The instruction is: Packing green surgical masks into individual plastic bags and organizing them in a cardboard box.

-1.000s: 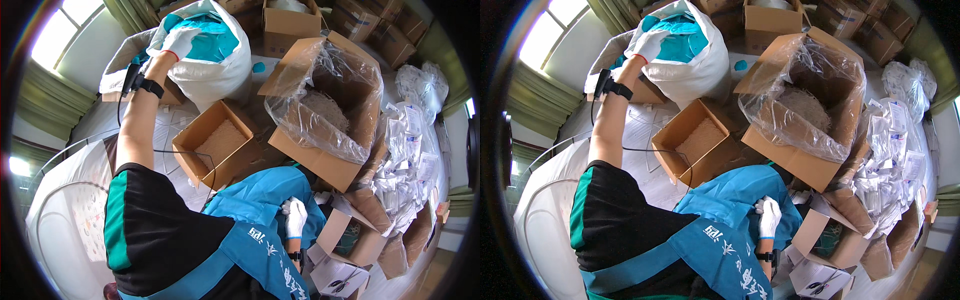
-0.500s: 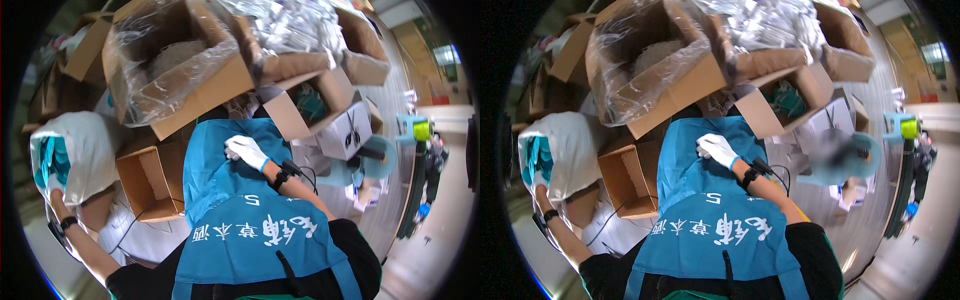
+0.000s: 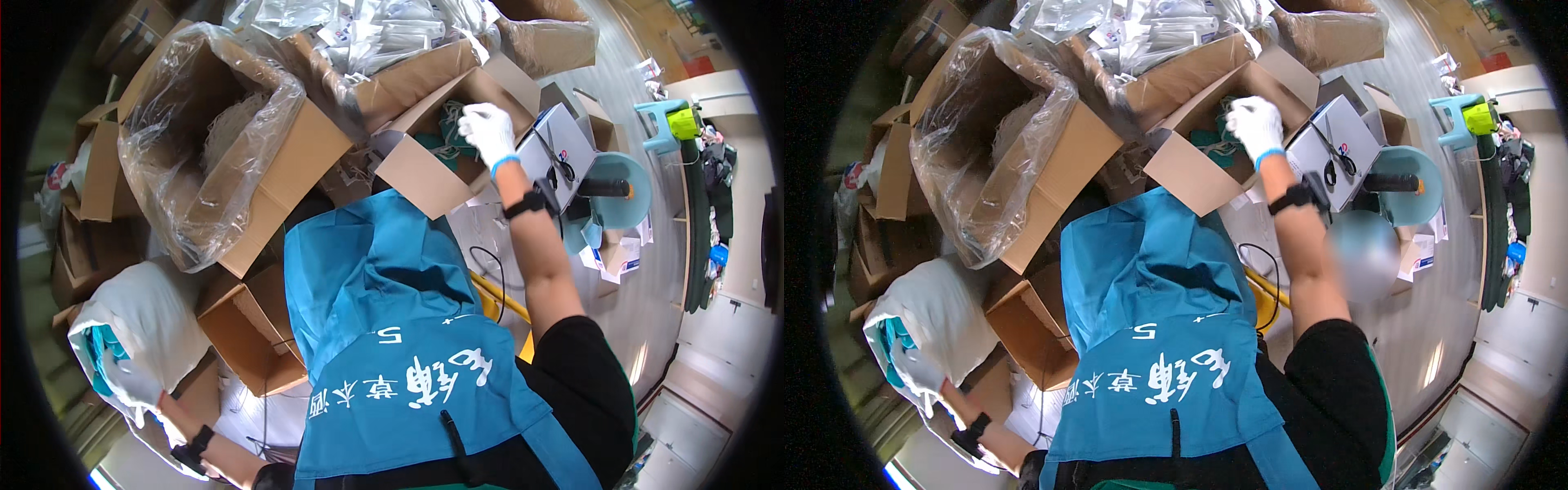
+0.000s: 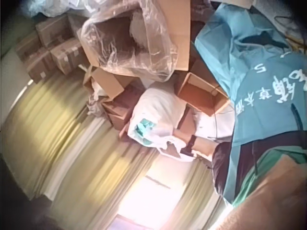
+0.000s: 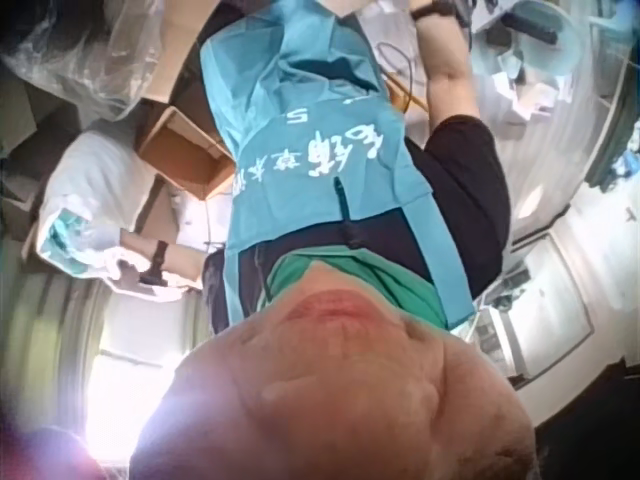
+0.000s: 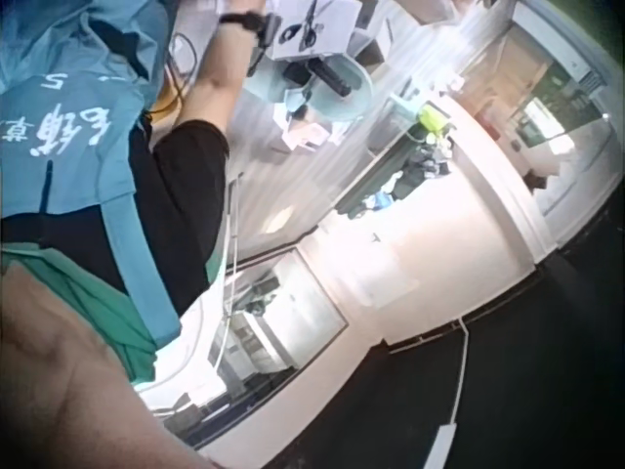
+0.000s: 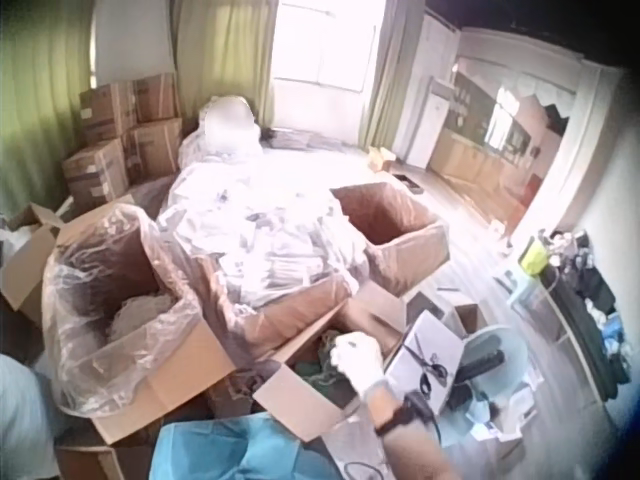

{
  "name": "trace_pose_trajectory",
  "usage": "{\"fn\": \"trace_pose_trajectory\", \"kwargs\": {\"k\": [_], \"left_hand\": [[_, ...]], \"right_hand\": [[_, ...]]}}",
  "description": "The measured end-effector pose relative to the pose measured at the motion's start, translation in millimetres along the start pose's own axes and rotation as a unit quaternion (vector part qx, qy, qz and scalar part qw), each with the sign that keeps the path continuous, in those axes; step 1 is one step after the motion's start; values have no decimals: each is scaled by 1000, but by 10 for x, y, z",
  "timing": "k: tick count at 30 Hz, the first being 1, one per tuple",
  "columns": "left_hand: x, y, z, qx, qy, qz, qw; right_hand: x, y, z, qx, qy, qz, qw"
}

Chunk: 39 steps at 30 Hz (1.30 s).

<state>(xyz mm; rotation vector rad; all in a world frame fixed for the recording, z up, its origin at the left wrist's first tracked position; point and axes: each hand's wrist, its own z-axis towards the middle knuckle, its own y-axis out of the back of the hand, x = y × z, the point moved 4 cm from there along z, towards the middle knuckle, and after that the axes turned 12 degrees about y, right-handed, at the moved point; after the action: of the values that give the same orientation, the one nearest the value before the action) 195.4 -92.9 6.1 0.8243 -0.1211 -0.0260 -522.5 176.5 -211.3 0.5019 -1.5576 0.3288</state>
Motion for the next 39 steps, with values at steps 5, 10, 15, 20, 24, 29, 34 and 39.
{"fn": "trace_pose_trajectory", "kwargs": {"k": [5, 10, 15, 20, 24, 29, 34, 39], "left_hand": [[-755, -164, -571, 38, -56, -91, 994], [-1353, -106, -884, 136, -12, -128, 982], [-1859, -64, -881, 194, -5, -178, 965], [-2499, -8, -824, 190, -24, -242, 951], [-3286, -22, -882, 258, -66, -363, 893], [-4341, 340, -1016, 261, -118, -499, 818], [-4869, 739, -1082, 267, -160, -566, 763], [-4687, 499, -1611, 626, 17, -644, 439]], "right_hand": [[-692, 272, 830, 114, -37, -598, 792], [-975, 234, 782, 67, -207, -573, 790], [-1054, 176, 816, 35, -163, -596, 786], [-143, 137, 558, -73, 200, -477, 853], [-116, 304, 335, 73, 229, -563, 791], [470, 522, -52, -48, 241, -97, 965], [1162, 169, -747, 168, 201, -45, 964], [915, -166, -1353, 223, 66, 163, 959]]}}
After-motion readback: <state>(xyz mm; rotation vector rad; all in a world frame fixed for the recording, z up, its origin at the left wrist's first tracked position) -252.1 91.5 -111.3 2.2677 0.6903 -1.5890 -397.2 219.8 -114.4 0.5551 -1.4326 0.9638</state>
